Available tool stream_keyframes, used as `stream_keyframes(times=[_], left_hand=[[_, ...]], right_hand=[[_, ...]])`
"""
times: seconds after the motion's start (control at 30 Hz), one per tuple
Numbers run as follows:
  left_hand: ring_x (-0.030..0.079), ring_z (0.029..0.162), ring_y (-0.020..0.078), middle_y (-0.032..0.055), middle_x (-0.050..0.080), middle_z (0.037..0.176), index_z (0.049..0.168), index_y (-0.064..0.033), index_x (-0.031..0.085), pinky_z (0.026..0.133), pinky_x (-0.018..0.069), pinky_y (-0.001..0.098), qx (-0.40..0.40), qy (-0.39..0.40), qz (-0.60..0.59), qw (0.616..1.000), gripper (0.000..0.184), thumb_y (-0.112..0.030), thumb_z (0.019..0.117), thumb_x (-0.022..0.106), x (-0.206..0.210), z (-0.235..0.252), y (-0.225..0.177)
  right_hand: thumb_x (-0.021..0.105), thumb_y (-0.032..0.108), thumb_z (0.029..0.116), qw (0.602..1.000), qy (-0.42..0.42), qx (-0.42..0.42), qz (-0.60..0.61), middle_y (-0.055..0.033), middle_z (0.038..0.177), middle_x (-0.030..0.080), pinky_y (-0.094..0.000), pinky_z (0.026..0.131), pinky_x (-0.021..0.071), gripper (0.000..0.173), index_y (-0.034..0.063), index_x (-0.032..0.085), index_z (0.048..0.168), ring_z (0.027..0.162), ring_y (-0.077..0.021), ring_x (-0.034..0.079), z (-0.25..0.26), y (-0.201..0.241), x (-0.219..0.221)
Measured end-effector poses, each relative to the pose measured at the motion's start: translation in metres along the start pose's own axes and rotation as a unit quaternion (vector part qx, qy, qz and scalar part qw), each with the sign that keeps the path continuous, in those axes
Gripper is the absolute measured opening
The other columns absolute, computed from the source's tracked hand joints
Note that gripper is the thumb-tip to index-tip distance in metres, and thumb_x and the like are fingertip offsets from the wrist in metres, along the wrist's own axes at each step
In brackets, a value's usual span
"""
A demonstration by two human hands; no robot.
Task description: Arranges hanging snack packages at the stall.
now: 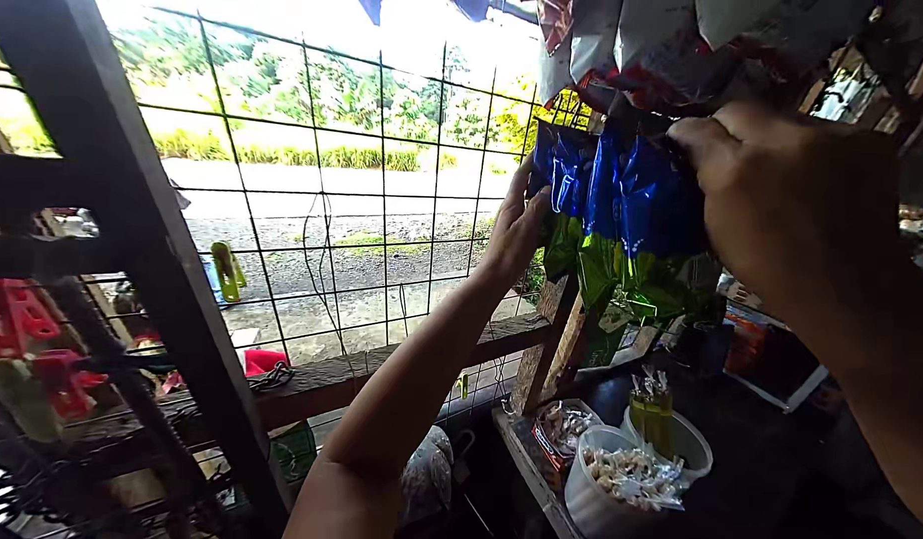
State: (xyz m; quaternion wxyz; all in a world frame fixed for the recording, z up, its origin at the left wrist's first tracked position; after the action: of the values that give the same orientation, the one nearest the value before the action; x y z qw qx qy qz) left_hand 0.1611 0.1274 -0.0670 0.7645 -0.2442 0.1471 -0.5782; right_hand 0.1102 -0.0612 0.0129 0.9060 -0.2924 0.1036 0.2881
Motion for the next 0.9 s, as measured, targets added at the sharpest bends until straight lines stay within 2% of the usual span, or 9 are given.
stream_keyframes(times=[0.1, 0.2, 0.3, 0.4, 0.5, 0.63, 0.8, 0.9], left_hand=[[0.061, 0.121, 0.0161, 0.0184, 0.053, 0.143, 0.159, -0.0029, 0.028, 0.102, 0.0520, 0.0353, 0.002, -0.013, 0.024, 1.000, 0.054, -0.018, 0.1076, 0.036, -0.005, 0.007, -0.002], [0.062, 0.117, 0.0156, 0.0173, 0.056, 0.138, 0.155, -0.0011, 0.033, 0.100, 0.0531, 0.0358, 0.018, -0.027, 0.032, 0.999, 0.052, -0.020, 0.1063, 0.035, -0.011, 0.002, -0.004], [0.063, 0.113, 0.0142, 0.0164, 0.057, 0.133, 0.153, 0.0006, 0.033, 0.097, 0.0544, 0.0347, 0.032, -0.035, 0.033, 0.998, 0.050, -0.020, 0.1067, 0.034, -0.015, -0.005, -0.008], [0.061, 0.118, 0.0139, 0.0166, 0.055, 0.138, 0.154, -0.0008, 0.032, 0.101, 0.0521, 0.0341, 0.026, -0.039, 0.028, 0.999, 0.051, -0.019, 0.1069, 0.034, -0.017, -0.006, -0.011], [0.060, 0.122, 0.0149, 0.0173, 0.053, 0.142, 0.156, -0.0010, 0.031, 0.103, 0.0511, 0.0350, 0.037, -0.040, 0.033, 0.998, 0.052, -0.019, 0.1074, 0.034, -0.019, -0.008, -0.016], [0.062, 0.112, 0.0125, 0.0155, 0.057, 0.132, 0.153, 0.0005, 0.033, 0.096, 0.0537, 0.0323, 0.065, -0.053, 0.037, 0.996, 0.050, -0.017, 0.1068, 0.034, -0.016, -0.012, -0.018], [0.058, 0.125, 0.0143, 0.0187, 0.050, 0.146, 0.158, -0.0008, 0.025, 0.105, 0.0498, 0.0332, 0.060, -0.073, 0.029, 0.995, 0.053, -0.016, 0.1081, 0.032, -0.013, -0.012, -0.018], [0.060, 0.122, 0.0154, 0.0177, 0.054, 0.141, 0.156, -0.0020, 0.029, 0.104, 0.0509, 0.0356, 0.041, -0.084, 0.033, 0.995, 0.050, -0.018, 0.1085, 0.033, -0.013, -0.007, -0.010]], right_hand=[[0.046, -0.007, 0.1023, 1.000, -0.014, -0.013, -0.004, -0.0326, 0.098, 0.062, -0.0612, 0.058, 0.0464, 0.023, -0.0096, 0.062, 0.117, 0.079, -0.0532, 0.065, 0.009, 0.000, 0.001], [0.045, -0.007, 0.1027, 0.999, -0.011, -0.029, 0.007, -0.0328, 0.099, 0.062, -0.0617, 0.059, 0.0463, 0.023, -0.0095, 0.062, 0.119, 0.080, -0.0536, 0.064, 0.012, 0.003, -0.002], [0.045, -0.007, 0.1031, 0.999, -0.028, -0.044, 0.014, -0.0323, 0.099, 0.062, -0.0609, 0.061, 0.0465, 0.023, -0.0095, 0.062, 0.119, 0.081, -0.0527, 0.064, 0.011, 0.009, -0.006], [0.044, -0.009, 0.1019, 0.999, -0.021, -0.045, 0.017, -0.0333, 0.101, 0.061, -0.0623, 0.063, 0.0469, 0.025, -0.0099, 0.061, 0.121, 0.084, -0.0539, 0.064, 0.015, 0.013, -0.007], [0.044, -0.009, 0.1023, 0.997, -0.042, -0.056, 0.023, -0.0323, 0.098, 0.060, -0.0615, 0.060, 0.0457, 0.024, -0.0095, 0.061, 0.120, 0.081, -0.0531, 0.063, 0.013, 0.016, -0.012], [0.042, -0.006, 0.1043, 0.996, -0.059, -0.063, 0.030, -0.0319, 0.097, 0.060, -0.0609, 0.059, 0.0451, 0.024, -0.0086, 0.061, 0.120, 0.079, -0.0523, 0.063, 0.009, 0.015, -0.014], [0.044, -0.011, 0.1014, 0.994, -0.062, -0.095, 0.005, -0.0316, 0.095, 0.060, -0.0582, 0.061, 0.0470, 0.025, -0.0109, 0.061, 0.120, 0.081, -0.0513, 0.064, 0.011, 0.019, -0.013], [0.044, -0.012, 0.1010, 0.992, -0.058, -0.110, 0.002, -0.0316, 0.099, 0.062, -0.0592, 0.066, 0.0493, 0.027, -0.0101, 0.061, 0.122, 0.087, -0.0516, 0.065, 0.019, 0.015, -0.010]])
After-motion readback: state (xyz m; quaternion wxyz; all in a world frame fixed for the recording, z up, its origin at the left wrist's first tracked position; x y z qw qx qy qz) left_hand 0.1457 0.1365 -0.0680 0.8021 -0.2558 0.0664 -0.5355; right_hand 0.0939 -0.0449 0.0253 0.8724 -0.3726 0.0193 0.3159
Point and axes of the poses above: each hand's wrist, its own z-axis towards the middle knuckle, its own x-axis out of the palm, y = z × x, the point moved 7 cm from there along z, towards the middle knuckle
